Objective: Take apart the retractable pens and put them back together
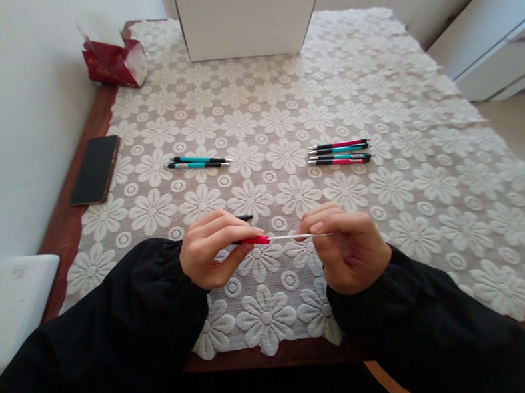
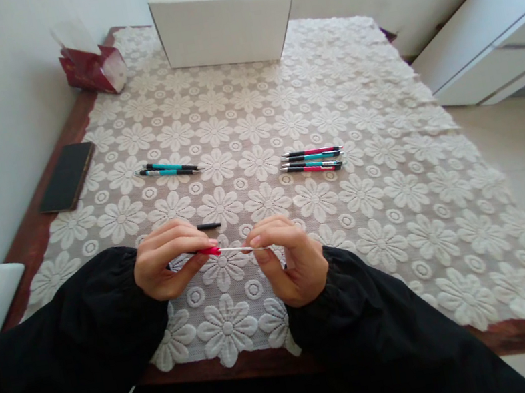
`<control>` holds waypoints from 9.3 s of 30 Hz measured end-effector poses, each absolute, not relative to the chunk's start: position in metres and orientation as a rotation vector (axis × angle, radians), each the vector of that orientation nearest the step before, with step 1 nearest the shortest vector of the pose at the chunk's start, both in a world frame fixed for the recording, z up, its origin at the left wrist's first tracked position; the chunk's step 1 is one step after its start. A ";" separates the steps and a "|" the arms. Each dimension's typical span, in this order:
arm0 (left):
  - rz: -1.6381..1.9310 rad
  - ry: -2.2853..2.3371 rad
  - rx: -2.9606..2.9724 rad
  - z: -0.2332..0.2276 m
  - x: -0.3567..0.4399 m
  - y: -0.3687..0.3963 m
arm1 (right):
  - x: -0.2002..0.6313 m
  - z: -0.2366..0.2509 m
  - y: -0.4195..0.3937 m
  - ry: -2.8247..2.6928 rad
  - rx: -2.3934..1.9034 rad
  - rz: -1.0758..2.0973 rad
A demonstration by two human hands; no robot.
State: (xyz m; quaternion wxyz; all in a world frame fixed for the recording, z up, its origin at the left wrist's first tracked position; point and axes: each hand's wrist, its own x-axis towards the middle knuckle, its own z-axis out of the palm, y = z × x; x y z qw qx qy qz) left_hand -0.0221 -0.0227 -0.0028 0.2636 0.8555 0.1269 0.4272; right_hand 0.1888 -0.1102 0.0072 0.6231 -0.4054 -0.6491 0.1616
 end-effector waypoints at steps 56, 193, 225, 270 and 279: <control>1.142 0.360 2.161 -0.006 -0.022 -0.026 | 0.196 -0.028 -0.094 -2.181 -1.155 0.243; 1.262 0.527 2.121 -0.009 -0.025 -0.026 | 0.189 -0.041 -0.092 -2.387 -1.209 0.126; 1.034 0.528 2.241 -0.003 -0.024 -0.028 | 0.218 -0.027 -0.081 -1.832 -1.403 0.413; 0.978 0.485 2.246 -0.009 -0.022 -0.025 | 0.216 -0.010 -0.095 -1.365 -1.065 0.817; 0.945 0.482 2.253 -0.008 -0.022 -0.026 | 0.222 -0.016 -0.092 -1.597 -1.098 0.813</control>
